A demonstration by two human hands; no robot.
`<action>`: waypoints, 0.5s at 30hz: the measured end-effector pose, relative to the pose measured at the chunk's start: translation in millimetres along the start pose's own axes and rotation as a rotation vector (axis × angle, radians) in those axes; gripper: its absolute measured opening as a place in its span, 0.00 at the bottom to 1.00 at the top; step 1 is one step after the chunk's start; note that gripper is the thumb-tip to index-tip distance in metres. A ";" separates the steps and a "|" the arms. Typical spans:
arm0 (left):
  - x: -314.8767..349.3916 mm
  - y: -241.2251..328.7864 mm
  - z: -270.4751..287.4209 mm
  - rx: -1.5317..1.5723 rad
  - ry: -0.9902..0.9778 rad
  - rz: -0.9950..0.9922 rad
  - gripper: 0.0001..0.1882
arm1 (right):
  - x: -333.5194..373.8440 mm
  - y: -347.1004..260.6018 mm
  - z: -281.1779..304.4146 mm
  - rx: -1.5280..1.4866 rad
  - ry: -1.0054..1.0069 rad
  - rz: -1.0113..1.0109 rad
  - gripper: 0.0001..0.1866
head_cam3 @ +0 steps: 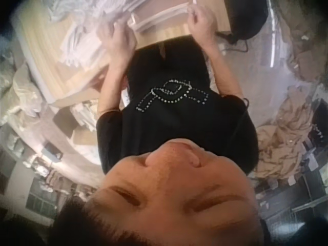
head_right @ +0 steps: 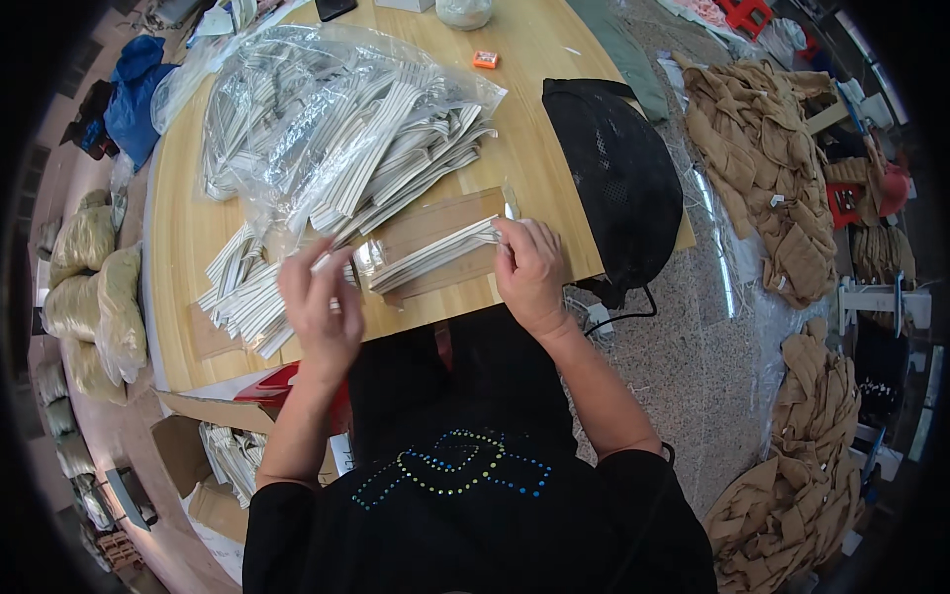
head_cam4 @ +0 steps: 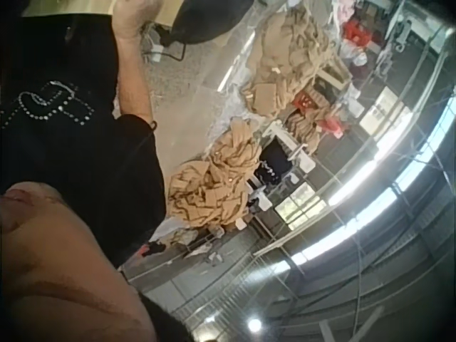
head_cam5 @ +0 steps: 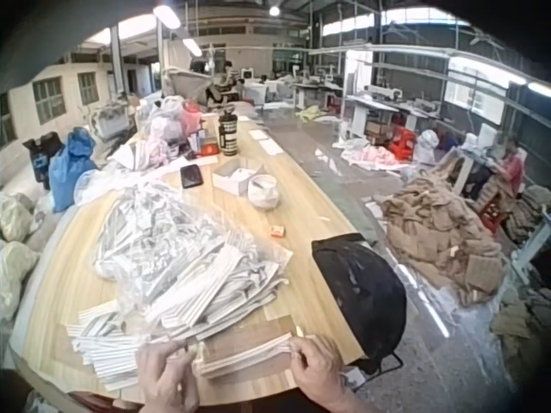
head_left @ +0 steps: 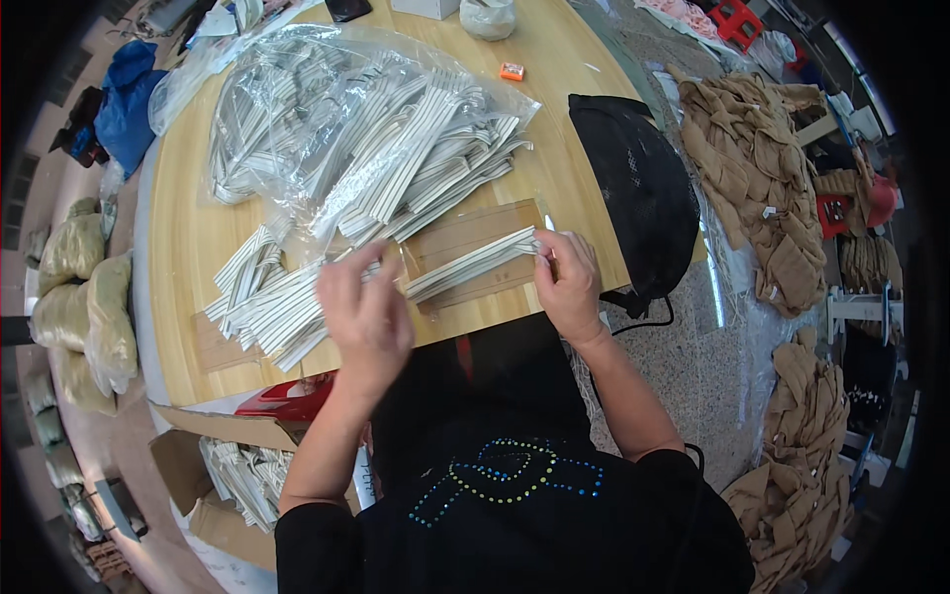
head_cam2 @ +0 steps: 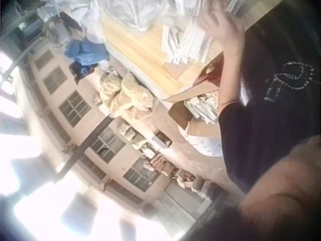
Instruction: Aligning and stacking white fabric strips on a workbench in a sewing factory.
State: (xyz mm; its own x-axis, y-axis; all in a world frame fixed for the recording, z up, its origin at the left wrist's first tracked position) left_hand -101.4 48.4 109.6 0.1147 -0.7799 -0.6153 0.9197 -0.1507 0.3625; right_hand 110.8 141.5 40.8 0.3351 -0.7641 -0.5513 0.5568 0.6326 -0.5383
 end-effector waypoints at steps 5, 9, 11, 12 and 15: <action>9.1 61.4 -87.5 0.156 -0.279 -0.124 0.21 | 1.8 -9.9 1.9 -0.071 -0.106 -0.004 0.16; 24.0 57.9 -122.7 0.101 -0.433 -0.123 0.19 | 9.2 27.1 2.6 -0.360 -0.046 -0.343 0.17; 23.7 63.9 -121.8 0.111 -0.396 -0.166 0.19 | 1.9 30.2 -3.3 -0.213 -0.112 -0.295 0.17; 17.3 67.5 -117.0 0.091 -0.305 -0.171 0.18 | -1.3 27.5 -5.9 -0.125 -0.140 -0.242 0.18; 12.8 69.3 -117.8 0.074 -0.282 -0.165 0.18 | -1.7 27.6 -11.2 -0.021 -0.159 -0.210 0.19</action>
State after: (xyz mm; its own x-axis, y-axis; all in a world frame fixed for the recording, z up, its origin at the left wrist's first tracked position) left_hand 8.1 99.6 44.4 -0.1510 -0.8772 -0.4557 0.8861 -0.3245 0.3309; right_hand 117.0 161.7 19.8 0.3296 -0.8884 -0.3196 0.6118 0.4588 -0.6444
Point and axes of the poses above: each hand's wrist, its own x-axis away from the middle knuckle, its own z-axis out of the back of the hand, y = z × x, the point moved 8 cm from there along -x, towards the middle knuckle, and after that the axes turned 4 degrees about z, right-handed, at the moved point
